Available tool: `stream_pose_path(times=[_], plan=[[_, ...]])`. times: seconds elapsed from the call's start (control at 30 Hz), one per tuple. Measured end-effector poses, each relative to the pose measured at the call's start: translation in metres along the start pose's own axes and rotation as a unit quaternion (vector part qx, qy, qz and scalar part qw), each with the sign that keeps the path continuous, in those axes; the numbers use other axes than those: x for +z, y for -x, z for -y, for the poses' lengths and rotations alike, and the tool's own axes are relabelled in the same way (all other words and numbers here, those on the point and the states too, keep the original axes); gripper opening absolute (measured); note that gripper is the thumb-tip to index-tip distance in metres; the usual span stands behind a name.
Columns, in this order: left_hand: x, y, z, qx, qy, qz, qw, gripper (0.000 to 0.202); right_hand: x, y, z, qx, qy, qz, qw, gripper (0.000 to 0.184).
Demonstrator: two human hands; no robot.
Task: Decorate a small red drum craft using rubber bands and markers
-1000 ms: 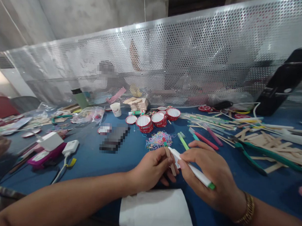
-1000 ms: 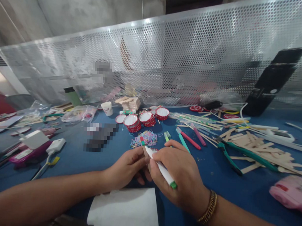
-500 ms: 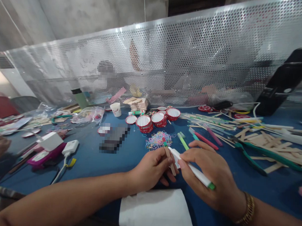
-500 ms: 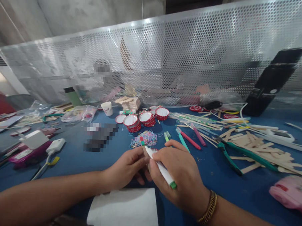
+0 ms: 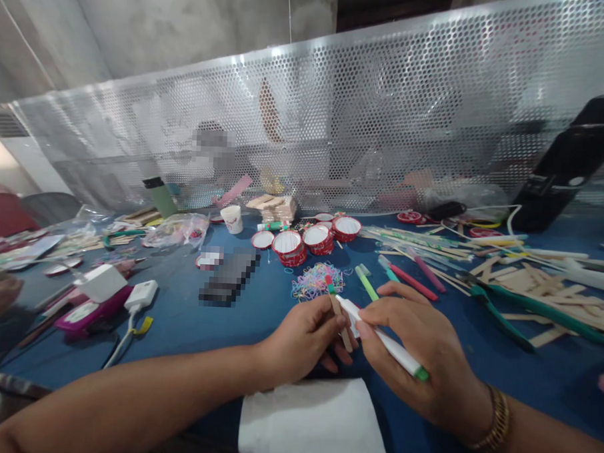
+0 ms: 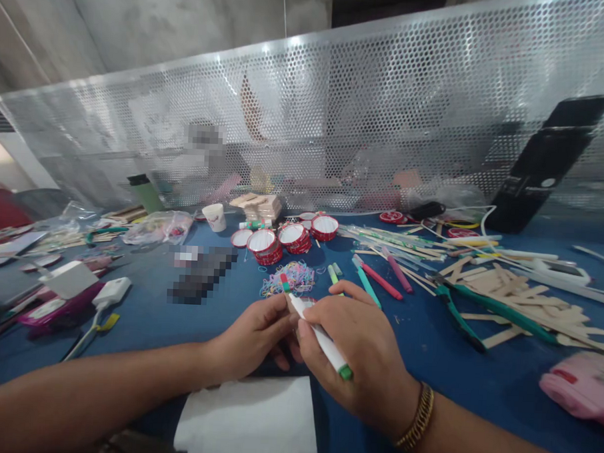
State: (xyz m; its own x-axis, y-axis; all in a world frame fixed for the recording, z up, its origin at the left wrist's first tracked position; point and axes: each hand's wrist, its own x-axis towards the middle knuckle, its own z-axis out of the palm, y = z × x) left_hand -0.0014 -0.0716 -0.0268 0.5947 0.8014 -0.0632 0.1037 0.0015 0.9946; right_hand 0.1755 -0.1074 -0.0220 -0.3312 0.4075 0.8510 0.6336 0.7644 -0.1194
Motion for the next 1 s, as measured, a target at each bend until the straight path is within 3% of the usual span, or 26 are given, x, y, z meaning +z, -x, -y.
stream_pose_path(times=[1.0], plan=[[0.0, -0.0002, 0.0006, -0.003, 0.004, -0.004, 1.0, 0.039, -0.0005, -0.0004, 0.0018, 0.0, 0.009, -0.004, 1.0, 0.008]])
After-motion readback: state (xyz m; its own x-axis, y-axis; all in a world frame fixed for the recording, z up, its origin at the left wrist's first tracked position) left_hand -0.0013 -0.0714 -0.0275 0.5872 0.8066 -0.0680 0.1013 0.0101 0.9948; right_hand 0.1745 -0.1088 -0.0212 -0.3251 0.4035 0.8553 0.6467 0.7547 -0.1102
